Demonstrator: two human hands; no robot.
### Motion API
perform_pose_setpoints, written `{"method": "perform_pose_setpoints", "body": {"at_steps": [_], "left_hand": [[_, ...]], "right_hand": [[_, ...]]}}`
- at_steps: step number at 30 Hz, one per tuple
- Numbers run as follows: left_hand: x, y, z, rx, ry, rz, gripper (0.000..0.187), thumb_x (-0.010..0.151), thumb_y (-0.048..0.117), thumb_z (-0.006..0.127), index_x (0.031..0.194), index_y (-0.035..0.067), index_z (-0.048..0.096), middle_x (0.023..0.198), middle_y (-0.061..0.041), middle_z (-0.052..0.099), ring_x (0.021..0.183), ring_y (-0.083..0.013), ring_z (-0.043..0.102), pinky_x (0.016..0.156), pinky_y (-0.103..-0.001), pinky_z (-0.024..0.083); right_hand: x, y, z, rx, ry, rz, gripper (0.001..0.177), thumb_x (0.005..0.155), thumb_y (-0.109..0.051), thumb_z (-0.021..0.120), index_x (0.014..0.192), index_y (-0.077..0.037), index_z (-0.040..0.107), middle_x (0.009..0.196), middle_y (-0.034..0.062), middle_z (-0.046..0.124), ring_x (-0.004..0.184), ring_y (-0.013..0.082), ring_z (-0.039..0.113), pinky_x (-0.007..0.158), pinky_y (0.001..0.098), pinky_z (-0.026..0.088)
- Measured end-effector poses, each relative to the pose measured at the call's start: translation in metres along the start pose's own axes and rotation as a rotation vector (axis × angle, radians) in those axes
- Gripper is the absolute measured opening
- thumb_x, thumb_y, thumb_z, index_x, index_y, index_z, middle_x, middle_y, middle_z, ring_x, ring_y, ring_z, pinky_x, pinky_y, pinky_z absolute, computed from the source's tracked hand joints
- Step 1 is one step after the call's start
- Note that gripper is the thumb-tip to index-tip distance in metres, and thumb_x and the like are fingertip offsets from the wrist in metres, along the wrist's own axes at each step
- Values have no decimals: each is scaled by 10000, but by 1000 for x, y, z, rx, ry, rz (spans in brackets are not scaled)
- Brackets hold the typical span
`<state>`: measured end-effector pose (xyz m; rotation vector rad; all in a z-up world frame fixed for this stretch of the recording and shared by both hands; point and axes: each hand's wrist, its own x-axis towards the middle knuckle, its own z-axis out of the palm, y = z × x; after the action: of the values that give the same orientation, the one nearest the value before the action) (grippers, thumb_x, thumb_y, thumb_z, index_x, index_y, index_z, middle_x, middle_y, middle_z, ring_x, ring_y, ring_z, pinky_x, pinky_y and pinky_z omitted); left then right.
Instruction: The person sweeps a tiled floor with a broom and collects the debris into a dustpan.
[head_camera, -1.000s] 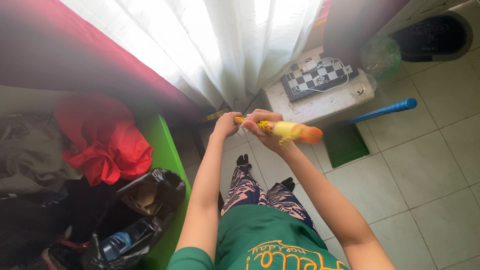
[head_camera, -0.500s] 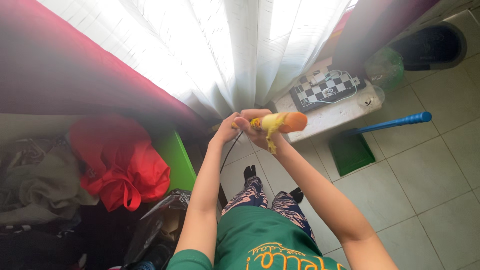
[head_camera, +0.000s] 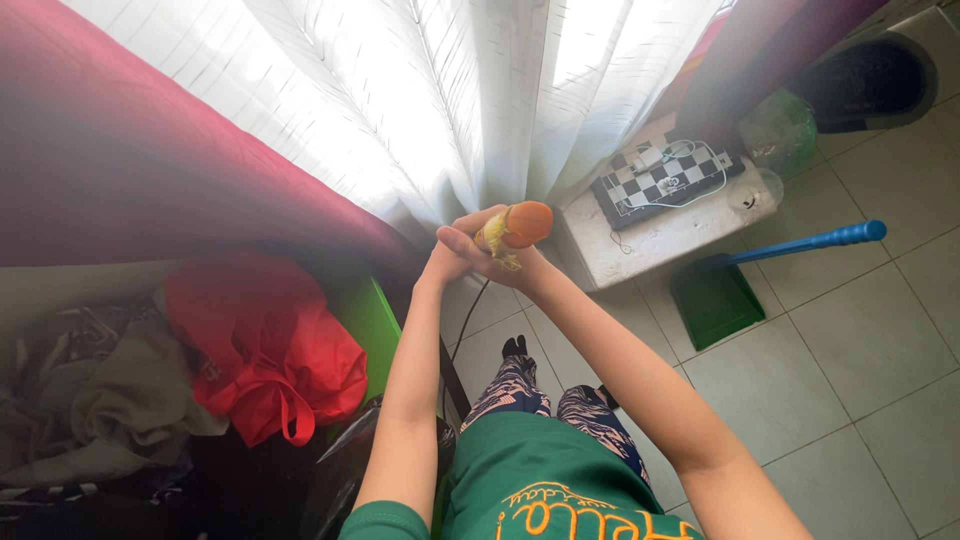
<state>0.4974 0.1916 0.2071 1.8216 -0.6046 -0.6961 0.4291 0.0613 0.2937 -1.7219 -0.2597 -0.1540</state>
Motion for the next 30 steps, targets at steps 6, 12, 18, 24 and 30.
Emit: {"method": "perform_pose_setpoints", "body": {"at_steps": [6, 12, 18, 24, 30], "left_hand": [[17, -74, 6, 128, 128, -204, 393, 854, 262, 717, 1218, 127, 655, 1119, -25, 696, 1075, -131, 618, 915, -329, 492], [-6, 12, -8, 4, -60, -14, 415, 853, 338, 628, 1224, 159, 675, 1086, -11, 712, 1014, -156, 646, 918, -318, 502], [12, -52, -9, 404, 38, -187, 389, 820, 323, 657, 1143, 114, 711, 1047, -103, 747, 1045, -260, 679, 916, -375, 525], [35, -127, -3, 464, 49, -242, 371, 842, 297, 625, 1143, 102, 723, 1161, -149, 746, 1157, -349, 666, 956, -431, 528], [19, -107, -14, 113, -15, -129, 345, 891, 299, 673, 1160, 86, 697, 1097, -100, 701, 1080, -238, 626, 915, -391, 517]], "right_hand": [[-1, -2, 5, 49, 80, -37, 398, 1017, -271, 631, 711, -19, 674, 620, -20, 614, 578, 61, 502, 552, 281, 439], [-3, -18, 13, 1, 151, -79, 409, 1005, -240, 662, 690, 17, 617, 559, 7, 466, 531, 90, 378, 516, 294, 348], [-2, -31, 12, 138, 193, -95, 382, 1021, -227, 649, 721, 10, 640, 623, -6, 569, 583, 90, 481, 548, 293, 409], [5, -6, 17, 45, 225, -59, 475, 1028, -208, 637, 603, -19, 539, 549, 1, 484, 519, 96, 405, 517, 286, 344], [12, -12, 31, 11, 149, -70, 418, 1020, -211, 598, 649, -18, 584, 545, 16, 495, 508, 95, 412, 502, 294, 379]]}}
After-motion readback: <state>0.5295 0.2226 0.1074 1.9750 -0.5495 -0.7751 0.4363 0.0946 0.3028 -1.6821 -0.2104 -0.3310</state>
